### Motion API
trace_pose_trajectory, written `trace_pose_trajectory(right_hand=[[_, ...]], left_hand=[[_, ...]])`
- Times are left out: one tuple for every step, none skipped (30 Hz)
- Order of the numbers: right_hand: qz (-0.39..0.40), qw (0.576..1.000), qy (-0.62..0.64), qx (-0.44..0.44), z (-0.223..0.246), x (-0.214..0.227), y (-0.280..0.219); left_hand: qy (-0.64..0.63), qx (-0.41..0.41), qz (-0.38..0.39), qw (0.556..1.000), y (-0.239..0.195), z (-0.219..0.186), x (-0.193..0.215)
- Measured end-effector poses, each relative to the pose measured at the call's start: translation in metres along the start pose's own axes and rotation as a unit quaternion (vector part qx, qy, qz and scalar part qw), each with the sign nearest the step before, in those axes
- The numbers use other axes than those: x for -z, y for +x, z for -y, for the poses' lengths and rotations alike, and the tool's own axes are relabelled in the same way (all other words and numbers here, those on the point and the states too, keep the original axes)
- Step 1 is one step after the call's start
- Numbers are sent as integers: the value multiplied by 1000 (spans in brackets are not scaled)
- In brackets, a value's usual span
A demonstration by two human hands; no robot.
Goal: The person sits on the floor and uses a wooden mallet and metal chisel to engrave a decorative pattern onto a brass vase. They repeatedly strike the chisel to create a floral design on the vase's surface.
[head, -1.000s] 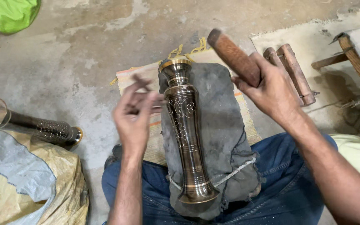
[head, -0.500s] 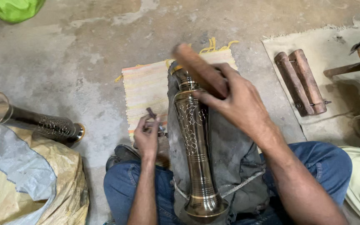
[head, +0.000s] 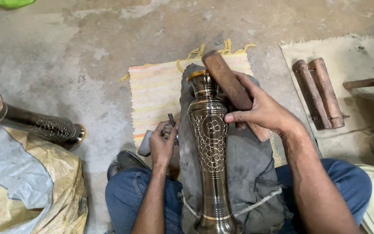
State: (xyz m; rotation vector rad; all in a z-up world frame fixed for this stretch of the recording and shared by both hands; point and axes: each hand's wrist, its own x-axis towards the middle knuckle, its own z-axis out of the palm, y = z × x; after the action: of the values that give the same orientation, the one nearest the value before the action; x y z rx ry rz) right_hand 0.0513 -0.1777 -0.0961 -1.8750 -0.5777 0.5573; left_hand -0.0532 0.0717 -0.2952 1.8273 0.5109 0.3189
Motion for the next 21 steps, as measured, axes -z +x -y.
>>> trace_pose_trajectory(right_hand=[[4,997,33,-65,2,1,-3],[-6,999,-13,-49,9,0,-5],[-15,998,-60,-33,20,-1,-9],[-19,994,-109,-16,34,-3,-11],[-39,983,-177,-36,48,-7,-10],[-59,967,-240,-62,60,-15,-10],[-78,946,-302,-88,69,-24,-8],[-65,933,-339,-104,76,-32,-2],[-52,918,-374,-119,79,-38,2],[-38,901,-411,-132,80,-38,6],[-44,916,-384,-110,76,-38,9],[-49,928,-358,-89,69,-34,11],[-53,940,-330,-68,59,-28,12],[-42,965,-260,-10,48,-22,13],[-31,981,-188,48,38,-16,13],[-20,988,-113,104,27,-12,13],[-19,997,-53,51,18,-12,13],[-21,1000,7,-1,12,-10,11],[-22,996,67,-52,9,-8,9],[-22,997,35,-68,10,-6,7],[-22,996,3,-84,12,-6,5]], left_hand=[[5,-2,-1,1000,-2,2,-1],[-6,9,5,1000,-1,2,-1],[-17,20,12,1000,1,1,-1],[-30,33,14,999,2,2,-2],[-18,17,4,1000,3,2,-2],[-2,6,0,1000,-1,4,-2],[14,-5,-4,1000,-3,5,-1],[17,-2,-3,1000,-2,4,-1],[21,1,-3,1000,-2,3,0],[23,5,-5,1000,-1,1,0],[18,1,-8,1000,0,-1,1],[13,-2,-11,1000,-1,-2,1],[8,-4,-14,1000,-2,-2,2],[10,5,-11,1000,-3,-1,2],[12,14,-9,1000,-2,-1,2],[14,23,-5,1000,-3,0,2],[23,18,-7,1000,-4,0,2],[32,10,-8,999,-3,0,1],[41,2,-9,999,-2,-1,-1],[37,9,-7,999,-2,-2,0],[33,15,-5,999,-1,-3,0]])
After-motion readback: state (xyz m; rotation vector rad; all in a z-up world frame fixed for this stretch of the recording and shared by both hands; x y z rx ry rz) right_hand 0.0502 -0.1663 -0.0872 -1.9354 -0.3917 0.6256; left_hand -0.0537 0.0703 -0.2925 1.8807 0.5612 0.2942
